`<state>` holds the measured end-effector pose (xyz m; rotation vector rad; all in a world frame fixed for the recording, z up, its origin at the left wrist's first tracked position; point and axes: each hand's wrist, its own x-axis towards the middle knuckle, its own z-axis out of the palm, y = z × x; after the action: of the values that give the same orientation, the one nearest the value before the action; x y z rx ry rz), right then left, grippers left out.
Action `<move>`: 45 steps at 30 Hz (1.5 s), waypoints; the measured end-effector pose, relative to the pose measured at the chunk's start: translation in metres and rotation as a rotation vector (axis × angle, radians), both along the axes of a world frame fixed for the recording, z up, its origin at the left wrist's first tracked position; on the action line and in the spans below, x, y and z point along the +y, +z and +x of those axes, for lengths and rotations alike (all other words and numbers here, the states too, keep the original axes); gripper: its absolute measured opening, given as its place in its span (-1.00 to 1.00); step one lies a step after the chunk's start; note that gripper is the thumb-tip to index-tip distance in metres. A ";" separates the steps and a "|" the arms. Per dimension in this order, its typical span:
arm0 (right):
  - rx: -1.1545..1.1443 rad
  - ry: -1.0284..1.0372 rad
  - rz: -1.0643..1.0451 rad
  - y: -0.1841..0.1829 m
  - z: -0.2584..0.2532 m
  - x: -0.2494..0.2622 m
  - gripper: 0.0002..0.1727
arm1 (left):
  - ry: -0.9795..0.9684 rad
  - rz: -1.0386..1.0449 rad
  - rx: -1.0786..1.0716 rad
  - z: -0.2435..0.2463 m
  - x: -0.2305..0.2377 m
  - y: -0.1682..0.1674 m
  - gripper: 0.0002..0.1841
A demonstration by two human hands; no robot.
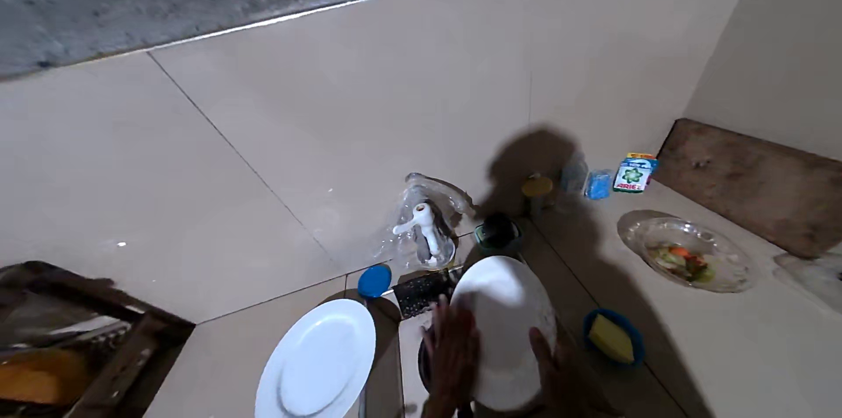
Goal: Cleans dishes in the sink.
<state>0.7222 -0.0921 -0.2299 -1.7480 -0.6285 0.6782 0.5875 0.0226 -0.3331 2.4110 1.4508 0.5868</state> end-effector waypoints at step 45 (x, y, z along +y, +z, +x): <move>-0.050 0.752 0.071 -0.061 0.034 0.116 -0.54 | 0.063 -0.543 -0.797 -0.152 0.037 0.103 -0.73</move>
<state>0.7565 0.0235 -0.2908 -1.4422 -1.3536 1.1022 0.4357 0.0592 -0.2305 1.4593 1.1263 0.8892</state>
